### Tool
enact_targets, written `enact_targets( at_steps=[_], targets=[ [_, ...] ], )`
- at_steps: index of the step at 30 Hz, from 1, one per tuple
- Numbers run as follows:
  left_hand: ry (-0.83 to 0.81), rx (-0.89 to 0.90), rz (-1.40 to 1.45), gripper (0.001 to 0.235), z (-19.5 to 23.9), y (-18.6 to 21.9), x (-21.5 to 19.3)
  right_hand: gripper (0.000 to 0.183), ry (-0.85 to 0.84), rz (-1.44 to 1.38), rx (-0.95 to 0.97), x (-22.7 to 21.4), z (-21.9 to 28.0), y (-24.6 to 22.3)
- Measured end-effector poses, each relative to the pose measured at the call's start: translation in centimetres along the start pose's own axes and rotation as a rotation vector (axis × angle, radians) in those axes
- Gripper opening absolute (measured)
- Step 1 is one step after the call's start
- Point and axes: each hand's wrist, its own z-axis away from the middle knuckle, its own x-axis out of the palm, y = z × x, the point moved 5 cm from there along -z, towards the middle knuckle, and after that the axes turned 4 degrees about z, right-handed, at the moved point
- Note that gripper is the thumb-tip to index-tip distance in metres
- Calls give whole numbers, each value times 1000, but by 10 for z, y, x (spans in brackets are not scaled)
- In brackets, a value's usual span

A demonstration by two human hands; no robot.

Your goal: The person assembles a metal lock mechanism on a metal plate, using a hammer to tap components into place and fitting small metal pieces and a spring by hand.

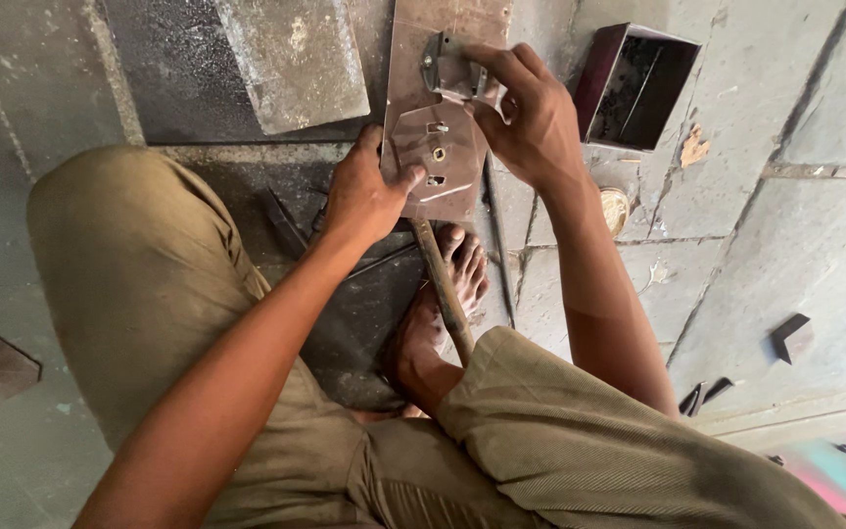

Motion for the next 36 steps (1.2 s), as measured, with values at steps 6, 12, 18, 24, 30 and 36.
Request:
enact_targets(
  at_steps=[6,12,18,24,30,36],
  targets=[
    [55,-85,40,43,0,-4,0,49,92,-139,76,-8,24,9],
    [209,198,1,53,29,24,-15,51,62,-270,261,2,30,19],
    [330,456,-117,53,56,64,-30,46,260,-527,301,-10,38,2],
    [96,312,137,29,40,63,-20,49,251,-682,361,-8,57,-14],
    [-6,314,187,30,51,56,-15,58,101,-971,700,35,76,12],
    [-75,379,248,32,49,50,-1,47,218,-1442,614,50,82,19]
  ],
)
